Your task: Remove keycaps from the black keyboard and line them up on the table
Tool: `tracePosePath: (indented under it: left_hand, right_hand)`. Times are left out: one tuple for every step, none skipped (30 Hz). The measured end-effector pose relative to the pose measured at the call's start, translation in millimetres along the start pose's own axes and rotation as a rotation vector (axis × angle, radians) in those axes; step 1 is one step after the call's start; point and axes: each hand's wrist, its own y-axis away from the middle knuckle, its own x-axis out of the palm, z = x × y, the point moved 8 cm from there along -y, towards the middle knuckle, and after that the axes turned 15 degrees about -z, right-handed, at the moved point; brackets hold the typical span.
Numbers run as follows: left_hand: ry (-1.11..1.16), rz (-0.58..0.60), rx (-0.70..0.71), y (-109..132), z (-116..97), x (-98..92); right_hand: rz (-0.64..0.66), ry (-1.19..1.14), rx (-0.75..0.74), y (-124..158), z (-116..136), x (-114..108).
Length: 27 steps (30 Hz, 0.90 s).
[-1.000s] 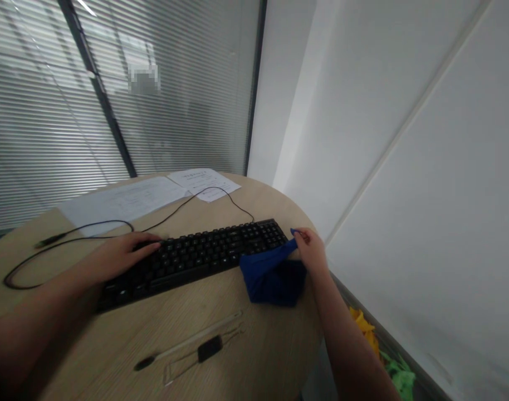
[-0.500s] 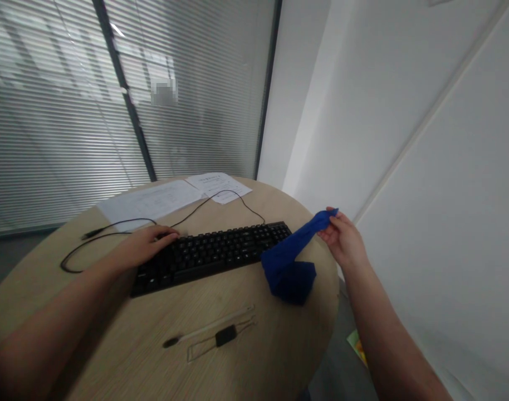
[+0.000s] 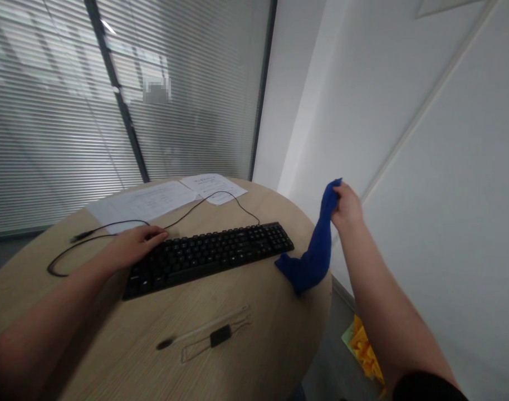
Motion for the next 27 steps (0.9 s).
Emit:
tracePosePath:
  left_hand:
    - [0.004,0.001,0.002,0,-1,-0.1]
    - [0.010,-0.001,0.002,0,-2,-0.4]
    - [0.014,-0.003,0.002,0,-3,-0.6]
    - [0.018,-0.002,0.001,0,-4,-0.5]
    - [0.022,0.004,0.001,1,-4,0.1]
    - [0.030,0.012,0.001,1,-4,1.1]
    - [0.042,0.023,0.004,2,-5,2.7]
    - [0.058,0.033,0.010,2,-5,4.5]
    - [0.077,0.041,0.019,3,-6,6.5]
    - [0.094,0.045,0.032,3,-7,8.4]
    - [0.104,0.045,0.049,4,-9,10.3]
    - [0.107,0.044,0.067,4,-11,12.1]
    - [0.100,0.045,0.085,4,-13,14.0]
    - [0.083,0.045,0.104,4,-16,15.7]
    - [0.058,0.043,0.122,5,-18,17.0]
    - [0.027,0.036,0.139,5,-21,17.6]
    - [-0.006,0.026,0.154,5,-25,17.5]
    - [-0.036,0.014,0.169,6,-28,17.2]
    - [-0.058,0.001,0.185,7,-32,16.5]
    - [-0.067,-0.009,0.203,8,-36,15.9]
    - [-0.064,-0.016,0.224,9,-41,15.5]
    - [-0.050,-0.022,0.248,11,-46,15.2]
    - [-0.031,-0.028,0.272,13,-50,15.1]
    - [-0.012,-0.032,0.293,15,-54,15.3]
    - [0.003,-0.034,0.309,16,-58,15.9]
    - [0.014,-0.032,0.321,18,-60,17.1]
    - [0.019,-0.027,0.328,19,-62,18.9]
  right_hand:
    - [-0.001,0.133,0.008,-1,-20,3]
    - [-0.019,0.286,0.023,-2,-42,3]
    - [-0.005,0.349,0.045,-1,-64,5]
    - [0.012,0.391,0.065,1,-84,6]
    - [0.033,0.435,0.081,3,-103,7]
    - [0.058,0.481,0.096,4,-121,8]
    - [0.085,0.525,0.107,6,-136,8]
    - [0.116,0.565,0.117,6,-149,9]
    - [0.146,0.604,0.124,7,-160,9]
    - [0.174,0.641,0.126,7,-168,9]
    - [0.202,0.675,0.123,6,-174,10]
    - [0.228,0.707,0.116,5,-178,11]
    - [0.254,0.737,0.105,4,-181,12]
    - [0.280,0.767,0.091,4,-183,14]
    - [0.305,0.795,0.075,4,-184,15]
    - [0.328,0.823,0.058,4,-185,17]
    - [0.346,0.850,0.039,4,-185,18]
    - [0.359,0.875,0.019,5,-185,20]
    - [0.366,0.897,-0.002,5,-185,21]
    - [0.367,0.915,-0.023,5,-184,22]
    - [0.363,0.928,-0.044,5,-184,23]
    - [0.357,0.937,-0.064,5,-183,24]
    - [0.349,0.943,-0.081,4,-182,25]
    - [0.343,0.947,-0.094,4,-181,25]
    - [0.344,0.952,-0.101,4,-180,25]
    - [0.352,0.957,-0.102,5,-180,25]
    - [0.369,0.964,-0.099,5,-180,24]
